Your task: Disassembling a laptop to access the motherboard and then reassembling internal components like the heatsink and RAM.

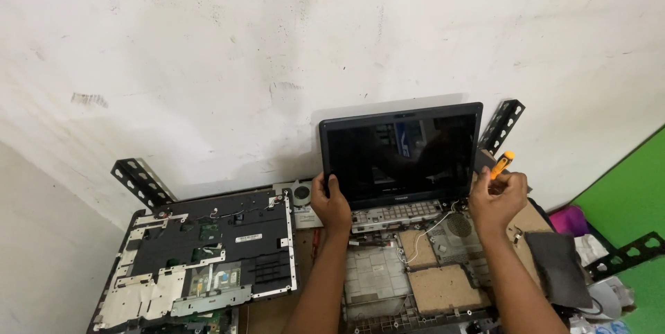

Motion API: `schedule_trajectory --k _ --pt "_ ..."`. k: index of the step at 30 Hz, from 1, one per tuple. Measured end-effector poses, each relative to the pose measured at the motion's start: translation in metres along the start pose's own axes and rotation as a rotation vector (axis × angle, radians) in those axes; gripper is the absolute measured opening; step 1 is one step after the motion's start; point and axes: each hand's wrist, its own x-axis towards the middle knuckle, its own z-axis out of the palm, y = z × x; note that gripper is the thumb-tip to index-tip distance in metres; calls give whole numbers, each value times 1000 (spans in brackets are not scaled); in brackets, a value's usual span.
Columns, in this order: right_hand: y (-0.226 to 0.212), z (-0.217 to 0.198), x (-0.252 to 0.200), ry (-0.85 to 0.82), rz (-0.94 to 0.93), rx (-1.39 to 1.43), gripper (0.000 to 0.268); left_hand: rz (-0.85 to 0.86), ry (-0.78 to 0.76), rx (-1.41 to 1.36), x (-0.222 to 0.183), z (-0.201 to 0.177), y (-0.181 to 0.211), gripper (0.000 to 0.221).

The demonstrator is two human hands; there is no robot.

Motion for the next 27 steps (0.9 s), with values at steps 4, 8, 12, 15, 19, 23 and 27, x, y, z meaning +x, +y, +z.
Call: schedule_trajectory --k 4,8,12,15,19,23,27 --pt "-10 -9 3 -27 0 -2 28 10 7 27 1 1 3 17" --pt "-2 -8 0 -38 24 66 29 12 -6 10 4 2 3 17" --pt "6 -8 -5 -6 -3 147 27 44 -8 29 5 1 -8 17" --pt "-1 -16 11 61 -96 200 24 97 -6 44 9 2 -21 16" --pt "-24 -38 31 109 105 366 21 120 -21 43 12 4 -40 13" --pt "-31 -69 51 60 164 381 22 142 -37 59 14 0 -47 22" --pt "-5 -94 61 -171 275 185 22 145 -34 -11 13 4 -41 25"
